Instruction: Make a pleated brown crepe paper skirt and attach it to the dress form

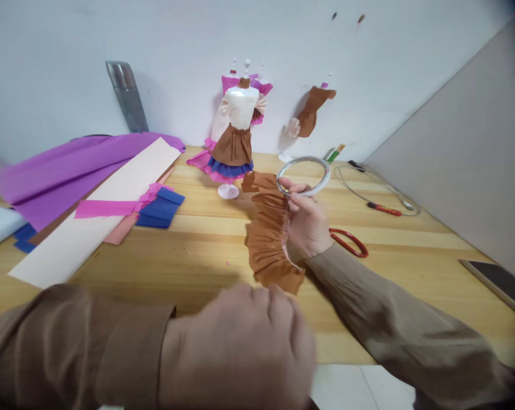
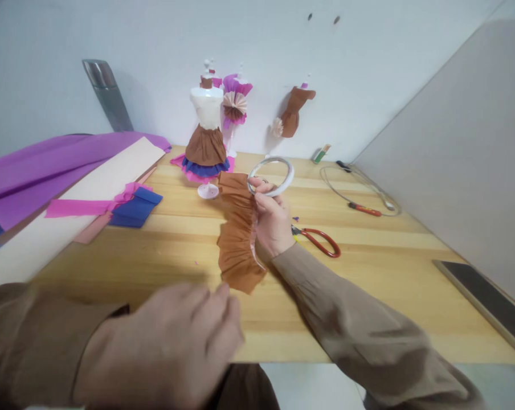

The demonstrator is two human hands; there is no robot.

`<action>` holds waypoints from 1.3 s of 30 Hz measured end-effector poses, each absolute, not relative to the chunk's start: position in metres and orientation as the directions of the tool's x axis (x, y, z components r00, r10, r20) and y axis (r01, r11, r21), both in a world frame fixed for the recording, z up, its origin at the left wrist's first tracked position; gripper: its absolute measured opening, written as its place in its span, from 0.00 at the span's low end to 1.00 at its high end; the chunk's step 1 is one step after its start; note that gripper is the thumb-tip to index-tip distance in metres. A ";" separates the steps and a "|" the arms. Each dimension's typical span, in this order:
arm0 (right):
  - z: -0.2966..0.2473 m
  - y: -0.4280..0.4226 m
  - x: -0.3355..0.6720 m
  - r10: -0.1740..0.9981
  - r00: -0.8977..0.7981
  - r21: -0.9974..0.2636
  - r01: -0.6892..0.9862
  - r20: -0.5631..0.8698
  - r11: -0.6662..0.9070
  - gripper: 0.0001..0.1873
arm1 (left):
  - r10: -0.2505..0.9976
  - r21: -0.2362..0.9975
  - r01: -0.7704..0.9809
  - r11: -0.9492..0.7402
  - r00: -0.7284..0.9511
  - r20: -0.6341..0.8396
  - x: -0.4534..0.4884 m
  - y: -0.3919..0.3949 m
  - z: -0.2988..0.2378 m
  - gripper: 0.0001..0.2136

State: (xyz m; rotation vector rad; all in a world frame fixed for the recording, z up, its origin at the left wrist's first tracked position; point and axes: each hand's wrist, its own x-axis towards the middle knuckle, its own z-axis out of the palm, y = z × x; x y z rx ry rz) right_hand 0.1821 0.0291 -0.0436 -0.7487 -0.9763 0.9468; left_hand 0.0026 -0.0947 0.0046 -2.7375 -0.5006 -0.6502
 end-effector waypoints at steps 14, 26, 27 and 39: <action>-0.038 0.008 0.170 0.975 0.080 -0.884 -0.411 0.208 0.223 0.10 | 0.787 0.998 -0.068 0.015 0.616 0.030 0.003 0.023 -0.017 0.15; -0.038 0.009 0.173 0.983 0.092 -0.861 -0.473 0.161 0.186 0.12 | 0.841 0.995 -0.071 0.067 0.541 -0.018 -0.001 0.014 -0.015 0.12; -0.038 0.009 0.173 0.984 0.089 -0.853 -0.491 0.155 0.179 0.12 | 0.844 0.995 -0.078 0.064 0.536 -0.013 -0.001 0.014 -0.016 0.12; -0.044 0.011 0.174 0.998 -0.004 -0.824 -0.565 0.060 0.047 0.10 | 0.836 0.984 -0.124 0.128 0.547 -0.040 -0.004 0.014 -0.021 0.16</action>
